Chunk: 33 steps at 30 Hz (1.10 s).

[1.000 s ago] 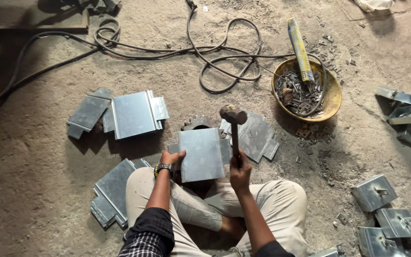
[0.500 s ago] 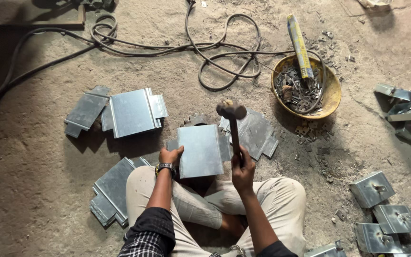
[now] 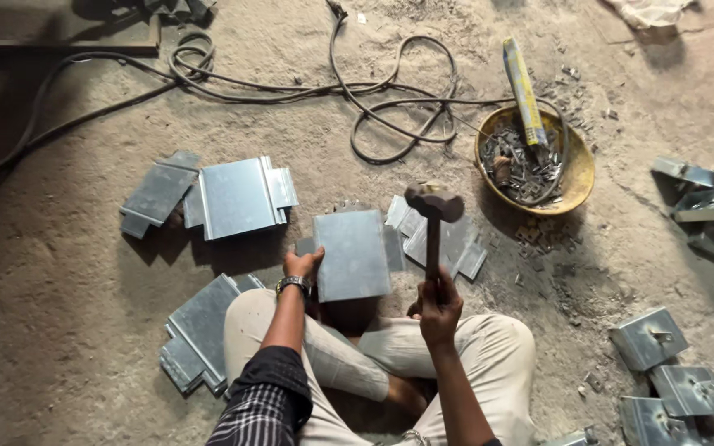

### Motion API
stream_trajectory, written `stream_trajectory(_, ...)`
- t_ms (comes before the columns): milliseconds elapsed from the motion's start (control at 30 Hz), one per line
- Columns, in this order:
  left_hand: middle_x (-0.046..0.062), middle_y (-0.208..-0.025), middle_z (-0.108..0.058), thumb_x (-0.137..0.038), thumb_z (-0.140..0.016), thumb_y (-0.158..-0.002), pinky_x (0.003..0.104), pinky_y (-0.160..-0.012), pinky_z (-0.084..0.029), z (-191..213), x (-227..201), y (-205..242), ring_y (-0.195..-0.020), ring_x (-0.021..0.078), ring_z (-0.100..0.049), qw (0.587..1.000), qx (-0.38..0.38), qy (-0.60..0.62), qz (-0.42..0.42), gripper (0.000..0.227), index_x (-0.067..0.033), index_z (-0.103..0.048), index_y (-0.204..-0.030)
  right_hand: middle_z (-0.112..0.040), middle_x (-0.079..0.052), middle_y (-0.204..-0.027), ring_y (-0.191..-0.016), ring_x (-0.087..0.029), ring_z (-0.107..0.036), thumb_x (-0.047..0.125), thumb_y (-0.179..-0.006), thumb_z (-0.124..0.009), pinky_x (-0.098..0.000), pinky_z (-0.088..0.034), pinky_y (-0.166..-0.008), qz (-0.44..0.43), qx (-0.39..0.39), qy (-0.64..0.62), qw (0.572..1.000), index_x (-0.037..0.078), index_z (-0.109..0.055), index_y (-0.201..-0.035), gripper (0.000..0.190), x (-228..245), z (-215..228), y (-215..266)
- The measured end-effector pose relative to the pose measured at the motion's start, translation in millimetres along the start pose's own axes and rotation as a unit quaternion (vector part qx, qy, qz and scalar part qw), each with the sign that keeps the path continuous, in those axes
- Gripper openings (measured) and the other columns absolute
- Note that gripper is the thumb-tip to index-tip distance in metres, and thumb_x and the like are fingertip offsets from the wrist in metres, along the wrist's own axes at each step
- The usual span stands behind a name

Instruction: The person sits on the floor and uses a hammer to repeatedly strike a rectangular metal sheet held in their left hand. They work on a stack of similar metal sheets, occasionally adjusting the position of the sheet being worked on.

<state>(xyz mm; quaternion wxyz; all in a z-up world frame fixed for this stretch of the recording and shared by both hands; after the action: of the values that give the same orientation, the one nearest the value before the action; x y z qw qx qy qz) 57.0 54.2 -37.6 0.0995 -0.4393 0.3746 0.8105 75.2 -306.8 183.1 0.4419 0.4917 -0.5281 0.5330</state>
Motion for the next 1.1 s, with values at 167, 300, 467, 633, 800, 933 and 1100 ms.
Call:
stream_trajectory(167, 0.018, -0.102, -0.075, -0.03, -0.093, -0.064, 0.041, -0.077, -0.058, -4, 0, 5, -0.086, 0.0289, -0.073, 0.999, 0.007, 0.046, 0.018, 0.064, 0.0044, -0.069, -0.112, -0.061, -0.004, -0.082, -0.064, -0.01, -0.053, 0.006, -0.104, -0.059, -0.0284, -0.046, -0.054, 0.138, 0.001, 0.15, 0.979, -0.001, -0.062, -0.136, 0.032, 2, -25, -3)
stream_trajectory(300, 0.02, -0.105, -0.076, -0.036, -0.097, -0.063, 0.04, -0.084, -0.06, -8, -4, -6, -0.092, 0.0297, -0.076, 0.997, 0.02, 0.074, 0.031, 0.076, 0.012, -0.067, -0.113, -0.066, -0.003, -0.07, -0.048, -0.011, -0.053, 0.01, -0.1, -0.059, -0.0315, -0.041, -0.042, -0.13, 0.043, 0.28, 0.95, 0.007, -0.064, -0.134, 0.035, -37, -22, -6)
stream_trajectory(467, 0.023, -0.111, -0.072, -0.048, -0.097, -0.058, 0.043, -0.089, -0.055, 5, -15, -20, -0.1, 0.0364, -0.071, 0.996, -0.062, -0.057, -0.042, 0.088, 0.0049, -0.064, -0.119, -0.062, -0.001, -0.071, -0.054, -0.007, -0.058, 0.008, -0.1, -0.057, -0.0281, -0.049, -0.045, 0.015, 0.017, 0.113, 0.993, 0.007, -0.062, -0.135, 0.035, 13, -2, -2)
stream_trajectory(633, 0.023, -0.109, -0.075, -0.052, -0.093, -0.06, 0.043, -0.091, -0.055, -2, -20, -30, -0.101, 0.0372, -0.073, 0.995, -0.041, -0.088, -0.037, 0.079, 0.0029, -0.071, -0.112, -0.055, -0.001, -0.072, -0.059, -0.007, -0.049, 0.008, -0.104, -0.059, -0.0268, -0.038, -0.052, 0.121, 0.014, 0.13, 0.984, 0.007, -0.061, -0.14, 0.036, -1, -23, -11)
stream_trajectory(800, 0.022, -0.106, -0.077, -0.046, -0.093, -0.059, 0.042, -0.085, -0.058, -4, -18, -33, -0.095, 0.0342, -0.077, 0.999, -0.01, -0.005, -0.039, 0.076, 0.0052, -0.069, -0.109, -0.064, -0.002, -0.068, -0.05, -0.007, -0.051, 0.011, -0.102, -0.059, -0.0243, -0.04, -0.043, -0.135, 0.068, 0.267, 0.952, 0.011, -0.065, -0.137, 0.036, -63, -18, -17)
stream_trajectory(933, 0.025, -0.105, -0.073, -0.043, -0.099, -0.065, 0.04, -0.084, -0.056, -3, -27, -46, -0.094, 0.0319, -0.072, 0.996, -0.012, -0.068, -0.055, 0.077, 0.0081, -0.066, -0.112, -0.065, -0.004, -0.07, -0.05, -0.006, -0.055, 0.01, -0.103, -0.056, -0.0226, -0.044, -0.042, -0.034, 0.036, 0.136, 0.99, 0.007, -0.062, -0.139, 0.037, -28, 0, -9)
stream_trajectory(1100, 0.018, -0.102, -0.077, -0.038, -0.095, -0.065, 0.037, -0.082, -0.057, -8, -33, -54, -0.088, 0.0251, -0.075, 0.997, 0.006, -0.035, -0.073, 0.065, 0.0044, -0.073, -0.109, -0.061, -0.003, -0.076, -0.056, -0.007, -0.052, 0.012, -0.104, -0.058, -0.0249, -0.042, -0.046, 0.084, 0.017, 0.049, 0.995, 0.004, -0.056, -0.141, 0.038, -11, -7, -3)
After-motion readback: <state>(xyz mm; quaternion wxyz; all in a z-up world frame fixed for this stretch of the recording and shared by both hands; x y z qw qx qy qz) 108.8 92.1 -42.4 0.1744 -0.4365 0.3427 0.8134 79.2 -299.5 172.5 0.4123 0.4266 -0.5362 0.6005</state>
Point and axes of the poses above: each hand's wrist, its own y-axis away from the middle knuckle, its own z-axis out of the back of the hand, x = y × z, the point moved 8 cm from there along -y, towards the middle knuckle
